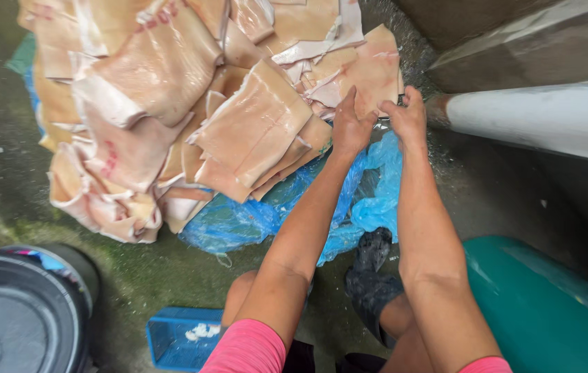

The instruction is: The person picks up folded, light-colored animal skins from a large pile on a blue tarp and washes them in a green bucket of water. They repeatedly submerge, agitate, and rinse the skins by hand, then place the wet skins into a blue plastic basket.

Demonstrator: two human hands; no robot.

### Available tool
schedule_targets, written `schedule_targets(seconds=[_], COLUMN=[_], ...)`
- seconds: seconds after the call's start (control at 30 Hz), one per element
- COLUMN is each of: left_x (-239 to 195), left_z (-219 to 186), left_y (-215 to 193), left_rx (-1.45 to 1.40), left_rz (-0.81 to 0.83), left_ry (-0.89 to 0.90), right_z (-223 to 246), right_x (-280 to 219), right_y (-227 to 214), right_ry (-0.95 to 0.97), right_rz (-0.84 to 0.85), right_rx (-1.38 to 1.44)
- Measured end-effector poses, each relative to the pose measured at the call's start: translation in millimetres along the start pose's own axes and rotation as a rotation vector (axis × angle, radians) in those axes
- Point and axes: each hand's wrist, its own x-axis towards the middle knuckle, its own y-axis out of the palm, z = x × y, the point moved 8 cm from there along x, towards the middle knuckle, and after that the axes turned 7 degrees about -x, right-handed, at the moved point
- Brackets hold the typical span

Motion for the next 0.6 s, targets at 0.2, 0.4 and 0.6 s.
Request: schedule_targets(seconds=[0.2, 0.4, 0.6], left_x=[51, 70, 90], left_z=[75, 95, 89], left_y=[23, 29, 13], left_rx=[0.204, 0.286, 0.422], left_rz=[-0.016, -0.052, 0.075], left_ry=[-0.124, -0.227, -0.327], right_z=[-43, -33, -44], right_x=[85, 90, 108], right_y=[33, 49, 54], right_ry=[-0.038, 0.186, 0.190], right_rz=[-0.010, -0.024, 0.037], right_rx=[-0.205, -0.409, -0.249])
